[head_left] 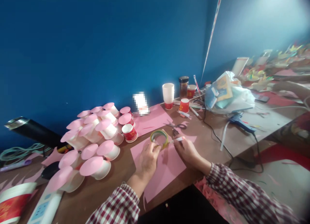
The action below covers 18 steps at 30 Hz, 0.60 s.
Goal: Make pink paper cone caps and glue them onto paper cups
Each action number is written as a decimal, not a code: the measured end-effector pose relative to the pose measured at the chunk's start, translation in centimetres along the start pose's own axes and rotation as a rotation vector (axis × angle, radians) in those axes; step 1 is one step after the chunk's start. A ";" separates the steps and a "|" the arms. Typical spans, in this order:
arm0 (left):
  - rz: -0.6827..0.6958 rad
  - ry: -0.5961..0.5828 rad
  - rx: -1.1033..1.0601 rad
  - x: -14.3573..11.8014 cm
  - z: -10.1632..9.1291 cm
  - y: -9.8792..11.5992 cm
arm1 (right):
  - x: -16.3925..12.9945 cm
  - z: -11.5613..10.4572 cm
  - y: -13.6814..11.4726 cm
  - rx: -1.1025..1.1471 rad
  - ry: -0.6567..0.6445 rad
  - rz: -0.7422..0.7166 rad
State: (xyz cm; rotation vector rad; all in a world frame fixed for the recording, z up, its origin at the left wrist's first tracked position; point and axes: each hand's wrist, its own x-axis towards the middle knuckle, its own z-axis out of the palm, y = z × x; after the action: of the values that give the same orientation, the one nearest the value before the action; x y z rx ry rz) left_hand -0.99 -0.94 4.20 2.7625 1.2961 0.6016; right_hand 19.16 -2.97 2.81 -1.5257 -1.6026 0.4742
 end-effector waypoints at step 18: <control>0.018 -0.046 0.247 0.3 -0.1 1.1 | -0.7 -3.2 -2.0 0.241 0.106 0.027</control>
State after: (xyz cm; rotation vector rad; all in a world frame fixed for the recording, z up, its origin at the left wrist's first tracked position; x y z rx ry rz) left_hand -0.01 -1.46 4.66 2.9641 1.4273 0.3995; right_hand 20.35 -4.92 5.94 -1.3684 -1.3912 0.5705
